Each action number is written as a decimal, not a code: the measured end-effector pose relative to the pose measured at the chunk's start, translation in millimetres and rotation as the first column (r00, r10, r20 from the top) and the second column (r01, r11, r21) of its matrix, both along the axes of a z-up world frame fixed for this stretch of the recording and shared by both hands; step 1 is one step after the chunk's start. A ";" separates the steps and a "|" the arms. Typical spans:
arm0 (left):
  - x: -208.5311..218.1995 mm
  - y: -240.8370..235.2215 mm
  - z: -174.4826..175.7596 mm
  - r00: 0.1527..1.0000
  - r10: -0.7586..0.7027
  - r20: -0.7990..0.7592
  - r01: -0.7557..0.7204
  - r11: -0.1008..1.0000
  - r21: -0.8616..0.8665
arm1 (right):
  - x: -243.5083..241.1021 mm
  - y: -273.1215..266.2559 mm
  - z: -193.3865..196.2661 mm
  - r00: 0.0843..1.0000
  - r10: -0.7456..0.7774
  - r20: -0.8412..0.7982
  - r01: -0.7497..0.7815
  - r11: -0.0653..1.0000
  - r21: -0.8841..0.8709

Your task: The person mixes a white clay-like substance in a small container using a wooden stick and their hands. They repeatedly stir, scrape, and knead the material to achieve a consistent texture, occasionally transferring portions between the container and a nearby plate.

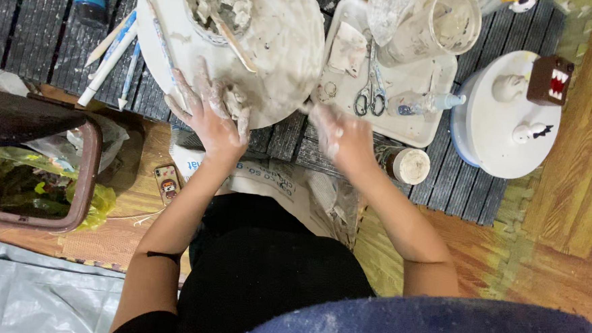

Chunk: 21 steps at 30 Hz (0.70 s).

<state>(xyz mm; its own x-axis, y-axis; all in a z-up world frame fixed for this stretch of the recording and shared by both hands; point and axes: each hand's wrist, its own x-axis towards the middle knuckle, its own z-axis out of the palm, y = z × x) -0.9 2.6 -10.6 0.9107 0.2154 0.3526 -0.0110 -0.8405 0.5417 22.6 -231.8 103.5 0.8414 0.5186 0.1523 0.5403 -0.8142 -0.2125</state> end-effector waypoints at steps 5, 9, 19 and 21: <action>7.7 -18.4 -13.7 0.966 0.084 0.244 -0.071 0.996 -0.062 | 23.3 17.3 -8.5 0.996 -0.026 -0.082 0.022 0.999 -0.048; 1.6 -20.6 -15.5 0.962 0.098 0.253 -0.067 0.989 -0.129 | -22.1 14.4 -12.7 0.987 0.161 0.019 -0.156 0.974 -0.166; 3.3 -8.8 -10.5 0.983 0.092 0.157 -0.096 0.995 0.016 | -7.7 -38.1 -11.0 0.657 -0.128 -0.743 0.444 0.863 0.243; 10.2 5.3 -4.1 0.981 0.106 0.165 -0.151 0.946 0.285 | -4.3 -44.4 -15.4 0.745 0.270 -0.610 0.353 0.617 0.704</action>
